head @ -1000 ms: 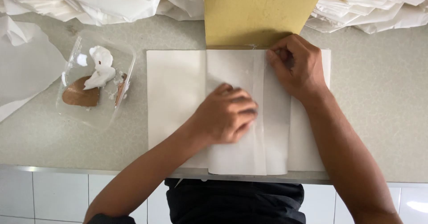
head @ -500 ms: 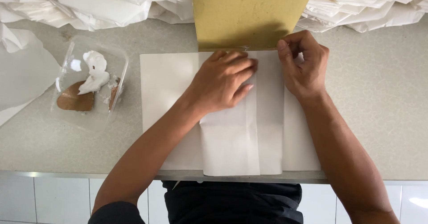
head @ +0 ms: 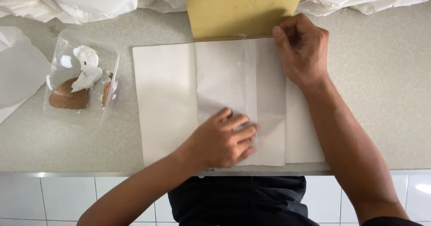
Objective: Applying glue to a cardboard strip and wrapping it with paper
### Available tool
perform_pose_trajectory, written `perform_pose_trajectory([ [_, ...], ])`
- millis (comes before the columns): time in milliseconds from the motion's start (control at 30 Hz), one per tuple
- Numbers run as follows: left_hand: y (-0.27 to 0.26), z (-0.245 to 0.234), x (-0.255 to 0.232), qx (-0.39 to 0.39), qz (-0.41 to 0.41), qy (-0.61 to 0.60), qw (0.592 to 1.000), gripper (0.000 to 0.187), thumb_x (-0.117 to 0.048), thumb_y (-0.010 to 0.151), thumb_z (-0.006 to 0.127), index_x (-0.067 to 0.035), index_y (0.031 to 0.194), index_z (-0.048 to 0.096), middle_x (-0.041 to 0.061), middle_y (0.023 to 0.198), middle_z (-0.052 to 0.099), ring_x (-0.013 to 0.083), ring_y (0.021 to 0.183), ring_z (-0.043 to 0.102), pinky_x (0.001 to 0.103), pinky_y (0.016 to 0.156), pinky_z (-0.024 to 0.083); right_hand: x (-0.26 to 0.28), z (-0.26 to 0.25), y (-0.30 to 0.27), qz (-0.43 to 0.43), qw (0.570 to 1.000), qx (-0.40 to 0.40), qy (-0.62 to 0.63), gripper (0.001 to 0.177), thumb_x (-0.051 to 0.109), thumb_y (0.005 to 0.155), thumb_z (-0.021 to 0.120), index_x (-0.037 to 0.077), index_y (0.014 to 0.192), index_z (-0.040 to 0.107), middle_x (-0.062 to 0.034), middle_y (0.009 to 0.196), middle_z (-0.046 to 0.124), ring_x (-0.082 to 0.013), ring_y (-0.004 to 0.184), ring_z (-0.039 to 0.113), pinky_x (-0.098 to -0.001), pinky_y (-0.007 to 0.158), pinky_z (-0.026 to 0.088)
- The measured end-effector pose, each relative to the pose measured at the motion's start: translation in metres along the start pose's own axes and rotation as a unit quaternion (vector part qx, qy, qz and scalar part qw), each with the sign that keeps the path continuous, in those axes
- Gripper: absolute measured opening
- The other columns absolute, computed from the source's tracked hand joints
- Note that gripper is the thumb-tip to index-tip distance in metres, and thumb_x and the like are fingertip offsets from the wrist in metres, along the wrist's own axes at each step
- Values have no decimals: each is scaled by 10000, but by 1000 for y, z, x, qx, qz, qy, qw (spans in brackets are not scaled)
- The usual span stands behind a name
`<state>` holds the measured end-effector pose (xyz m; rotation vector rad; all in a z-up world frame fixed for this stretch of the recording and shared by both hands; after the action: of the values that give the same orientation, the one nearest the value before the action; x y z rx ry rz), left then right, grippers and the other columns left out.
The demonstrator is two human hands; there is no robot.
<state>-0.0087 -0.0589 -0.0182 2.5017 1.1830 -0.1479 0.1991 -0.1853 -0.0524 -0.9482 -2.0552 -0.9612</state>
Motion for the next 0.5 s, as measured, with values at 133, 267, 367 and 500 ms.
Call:
perform_pose_trajectory([
  [133, -12, 6, -29, 39, 42, -73, 996, 437, -429, 1050, 515, -83, 940, 757, 38, 1028, 773, 245, 1000, 684, 420, 864, 505, -1, 1, -1, -20, 1000, 3, -5, 139, 43, 1110, 675, 16, 999, 598, -10, 773, 545, -117, 654, 436, -277, 590, 381],
  [267, -9, -1, -25, 39, 49, -187, 980, 560, -479, 1062, 393, -103, 843, 746, 40, 886, 763, 258, 887, 721, 425, 837, 514, 1, 1, 0, -26, 1000, 2, 1, 151, 67, 1127, 670, 10, 1004, 605, -21, 800, 575, -116, 665, 461, -269, 583, 386],
  [367, -3, -10, 0, -22, 3, -53, 998, 530, -469, 1063, 393, -87, 1157, 750, 39, 1247, 738, 254, 1167, 641, 450, 894, 454, -3, 1, -1, 0, 1000, 0, 2, 145, 62, 1109, 676, 25, 995, 595, -2, 776, 536, -100, 670, 424, -273, 611, 368],
  [500, 1, -6, 7, -29, -25, -6, 999, 288, -334, 969, 662, -77, 1067, 747, 13, 1167, 726, 247, 1104, 634, 396, 844, 455, -2, 1, -1, -19, 1000, 5, -7, 166, 32, 1117, 683, 19, 985, 582, -8, 773, 519, -115, 666, 413, -284, 599, 361],
])
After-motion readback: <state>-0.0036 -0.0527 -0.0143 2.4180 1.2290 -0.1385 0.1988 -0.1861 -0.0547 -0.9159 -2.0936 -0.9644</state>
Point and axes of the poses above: each hand's wrist, its own y-axis towards the middle knuckle, its own z-axis out of the palm, x = y × z, the point moved 4 cm from there along y, towards the middle knuckle
